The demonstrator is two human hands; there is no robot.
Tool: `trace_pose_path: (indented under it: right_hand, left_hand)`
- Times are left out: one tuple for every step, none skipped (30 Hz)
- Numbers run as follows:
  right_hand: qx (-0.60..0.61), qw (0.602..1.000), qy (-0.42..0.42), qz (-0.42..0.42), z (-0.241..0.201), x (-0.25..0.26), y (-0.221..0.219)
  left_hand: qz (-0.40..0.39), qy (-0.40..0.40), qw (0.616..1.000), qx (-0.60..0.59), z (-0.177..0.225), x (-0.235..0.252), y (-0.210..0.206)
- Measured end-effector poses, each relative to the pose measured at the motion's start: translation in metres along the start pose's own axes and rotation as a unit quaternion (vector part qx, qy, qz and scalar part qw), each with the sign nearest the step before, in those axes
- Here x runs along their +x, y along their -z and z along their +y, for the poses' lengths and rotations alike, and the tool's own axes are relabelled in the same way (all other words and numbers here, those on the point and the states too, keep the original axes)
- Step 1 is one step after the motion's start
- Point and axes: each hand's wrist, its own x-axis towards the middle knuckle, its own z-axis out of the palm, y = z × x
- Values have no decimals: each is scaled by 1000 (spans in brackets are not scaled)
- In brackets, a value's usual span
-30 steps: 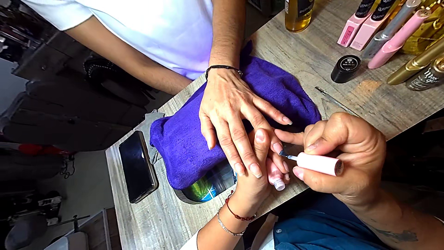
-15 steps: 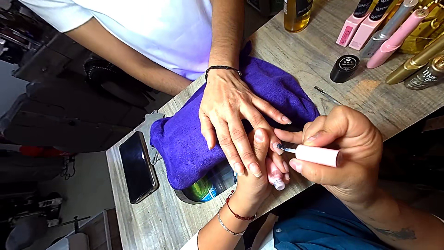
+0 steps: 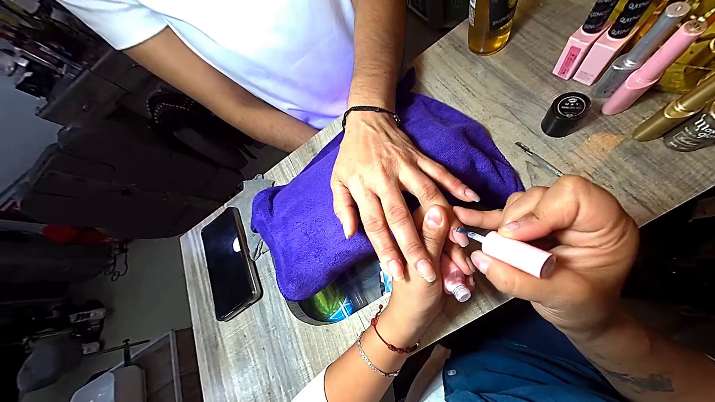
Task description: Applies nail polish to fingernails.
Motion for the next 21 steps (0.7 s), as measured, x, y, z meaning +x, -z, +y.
trace_pose_path:
  right_hand:
    - [-6,1000,4,-3,1,-1,0]
    - [-12,1000,9,-5,1,-2,0]
    - [-21,1000,13,-9,1,-2,0]
    - [-28,999,18,-16,1,-3,1]
    - [-32,999,23,-22,0,-3,2]
    - [-33,999,27,-28,-1,-3,2]
    - [-34,998,30,-34,-2,-3,3]
    - [-35,998,31,-38,-2,-4,3]
    - [-35,998,30,-43,-3,-4,4]
    - [-34,998,27,-47,-3,-4,5]
    - [-28,998,22,-52,-4,-4,7]
    - [-21,998,17,-54,-5,-4,8]
    - [-16,998,12,-54,-7,-4,9]
    - [-15,998,8,-53,-9,-5,11]
    - [-15,998,8,-52,-12,-5,13]
    - [-20,998,13,-50,-14,-6,15]
    - [-27,998,22,-48,-17,-7,17]
    - [-37,998,32,-47,-19,-8,20]
    - [-48,997,41,-47,-22,-9,23]
    - [-63,996,48,-52,-25,-11,26]
    - [-78,994,53,-57,-28,-13,30]
  left_hand:
    - [1,-3,1000,-1,-1,1,0]
    - [2,-7,1000,-3,-2,2,0]
    - [5,-12,1000,-7,-4,3,1]
    - [7,-14,1000,-4,-4,3,1]
    - [7,-9,1000,4,-3,2,1]
    - [4,-1,1000,11,-1,1,0]
    - [-1,5,1000,11,1,-1,0]
    - [-3,10,1000,6,1,-1,-1]
    - [-4,13,1000,0,2,-1,-1]
    - [-4,14,1000,-8,1,-1,-1]
    - [-4,14,1000,-12,0,0,-1]
    - [-4,13,1000,-19,-1,1,-1]
    - [-3,11,1000,-26,-2,3,-1]
    - [-3,13,999,-30,-3,3,-1]
    - [-2,19,999,-31,-3,2,-1]
    - [0,31,999,-31,-1,0,-2]
    - [7,44,999,-30,1,-2,-3]
    - [18,60,998,-29,2,-5,-4]
    - [35,77,996,-30,4,-8,-5]
    - [57,88,994,-34,5,-10,-6]
    - [75,92,992,-40,6,-13,-6]
